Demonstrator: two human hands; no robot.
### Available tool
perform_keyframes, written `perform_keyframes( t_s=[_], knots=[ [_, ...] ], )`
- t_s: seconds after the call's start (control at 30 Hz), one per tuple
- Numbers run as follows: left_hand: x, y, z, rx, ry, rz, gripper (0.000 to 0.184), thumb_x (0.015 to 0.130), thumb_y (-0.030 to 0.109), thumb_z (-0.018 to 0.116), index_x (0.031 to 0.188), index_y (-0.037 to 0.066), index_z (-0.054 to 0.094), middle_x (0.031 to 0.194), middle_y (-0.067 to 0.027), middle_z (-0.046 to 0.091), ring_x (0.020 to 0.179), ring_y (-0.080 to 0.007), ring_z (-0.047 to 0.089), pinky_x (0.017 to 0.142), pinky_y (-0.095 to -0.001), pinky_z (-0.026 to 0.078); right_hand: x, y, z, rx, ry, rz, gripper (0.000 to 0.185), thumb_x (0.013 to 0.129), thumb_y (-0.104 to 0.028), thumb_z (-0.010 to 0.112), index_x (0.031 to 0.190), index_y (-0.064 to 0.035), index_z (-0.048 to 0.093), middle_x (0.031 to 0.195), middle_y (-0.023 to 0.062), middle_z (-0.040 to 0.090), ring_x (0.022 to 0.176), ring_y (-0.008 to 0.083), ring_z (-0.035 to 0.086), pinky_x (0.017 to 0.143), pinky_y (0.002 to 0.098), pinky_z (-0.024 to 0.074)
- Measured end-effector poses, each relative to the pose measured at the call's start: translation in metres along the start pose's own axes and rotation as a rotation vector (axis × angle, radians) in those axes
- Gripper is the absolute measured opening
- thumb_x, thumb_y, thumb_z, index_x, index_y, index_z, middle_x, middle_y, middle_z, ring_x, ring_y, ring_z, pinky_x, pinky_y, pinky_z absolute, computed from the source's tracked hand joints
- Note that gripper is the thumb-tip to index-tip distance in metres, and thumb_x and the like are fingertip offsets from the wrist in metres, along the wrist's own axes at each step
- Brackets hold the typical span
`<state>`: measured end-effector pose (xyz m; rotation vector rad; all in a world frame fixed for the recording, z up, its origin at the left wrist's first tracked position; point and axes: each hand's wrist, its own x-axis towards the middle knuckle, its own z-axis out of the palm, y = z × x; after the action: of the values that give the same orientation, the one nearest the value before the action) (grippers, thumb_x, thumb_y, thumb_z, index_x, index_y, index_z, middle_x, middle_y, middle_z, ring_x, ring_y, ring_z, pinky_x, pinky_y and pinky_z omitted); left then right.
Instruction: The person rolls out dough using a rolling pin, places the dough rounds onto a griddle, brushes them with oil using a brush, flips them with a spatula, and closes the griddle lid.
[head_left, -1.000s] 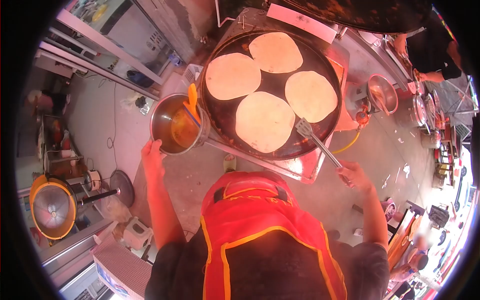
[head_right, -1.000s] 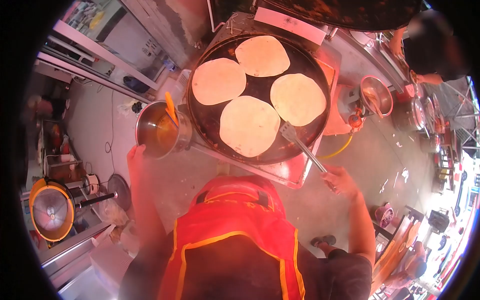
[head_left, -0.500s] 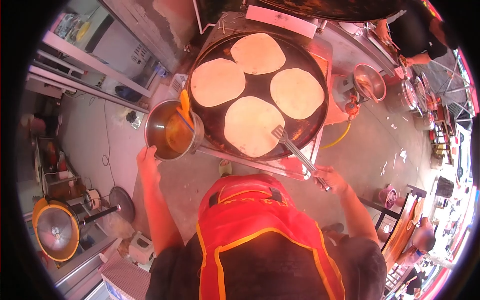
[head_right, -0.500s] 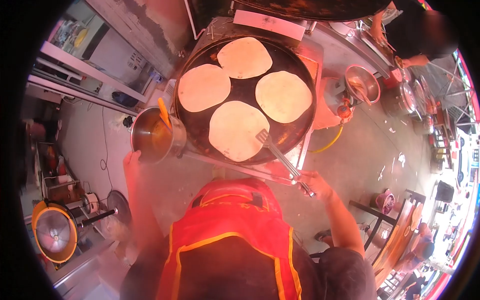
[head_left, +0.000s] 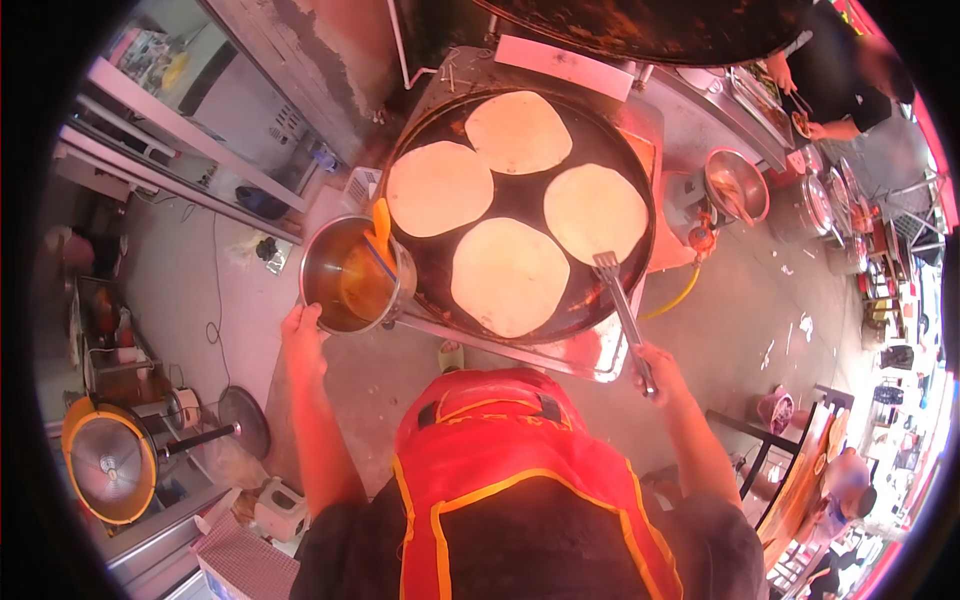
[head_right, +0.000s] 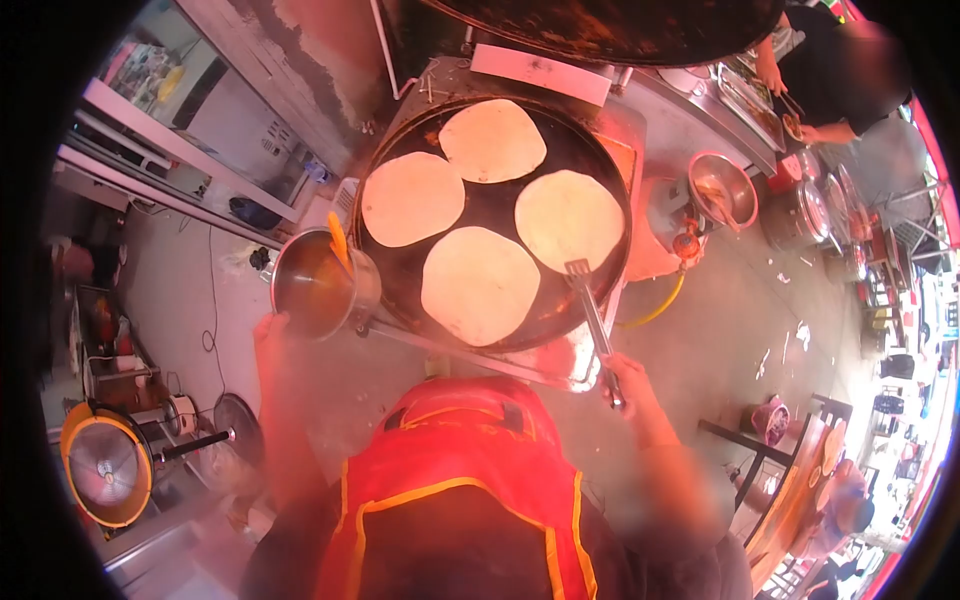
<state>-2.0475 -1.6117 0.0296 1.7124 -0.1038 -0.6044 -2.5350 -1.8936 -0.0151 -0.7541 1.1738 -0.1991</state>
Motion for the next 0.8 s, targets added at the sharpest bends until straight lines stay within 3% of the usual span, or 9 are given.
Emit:
perform_keyframes(
  t_s=[0.13,0.23,0.3,0.5,0.8],
  knots=[
    [-0.001,-0.011,-0.01,0.011,0.011,0.013,0.02,0.091,0.013,0.054,0.101,-0.001,0.064,0.095,-0.0067,0.066,0.084,-0.0137,0.062,0.08,-0.0323,0.052,-0.036,-0.051,0.011,-0.18,0.011,0.137,0.021,0.091,-0.03,0.06,0.089,-0.0095,0.056,0.063,0.0029,0.054,0.045,0.0108,0.049,0.037,0.0252,0.0361],
    [-0.005,-0.01,-0.015,0.168,0.058,0.068,0.018,0.09,0.013,0.054,0.098,0.0,0.064,0.092,-0.0054,0.064,0.082,-0.013,0.061,0.079,-0.0314,0.052,-0.017,-0.069,0.046,-0.291,-0.063,-0.069,0.022,0.091,-0.03,0.059,0.089,-0.0089,0.055,0.063,0.003,0.054,0.045,0.0116,0.049,0.038,0.0257,0.0365],
    [0.002,-0.023,-0.024,0.251,0.085,0.122,0.017,0.089,0.013,0.055,0.095,0.0,0.064,0.09,-0.0043,0.062,0.081,-0.0126,0.06,0.077,-0.0304,0.052,0.018,-0.084,0.082,-0.24,-0.123,-0.085,0.022,0.091,-0.029,0.06,0.089,-0.0078,0.055,0.065,0.0041,0.056,0.047,0.0124,0.05,0.04,0.0261,0.0381],
    [-0.009,-0.029,-0.031,0.033,0.115,0.129,0.018,0.088,0.012,0.054,0.096,-0.001,0.064,0.09,-0.0043,0.062,0.081,-0.012,0.06,0.075,-0.0307,0.052,0.165,-0.073,0.157,0.073,-0.075,-0.104,0.022,0.086,-0.026,0.064,0.093,-0.0056,0.06,0.072,0.005,0.057,0.052,0.0137,0.052,0.039,0.025,0.0362],
    [-0.007,-0.008,-0.042,0.082,0.152,0.072,0.021,0.09,0.012,0.052,0.099,-0.002,0.064,0.091,-0.0059,0.065,0.08,-0.012,0.062,0.075,-0.0313,0.052,0.16,-0.067,0.147,0.068,-0.058,-0.1,0.014,0.088,-0.023,0.062,0.089,-0.0101,0.056,0.065,0.0049,0.055,0.049,0.013,0.049,0.041,0.0245,0.0374]
  ],
)
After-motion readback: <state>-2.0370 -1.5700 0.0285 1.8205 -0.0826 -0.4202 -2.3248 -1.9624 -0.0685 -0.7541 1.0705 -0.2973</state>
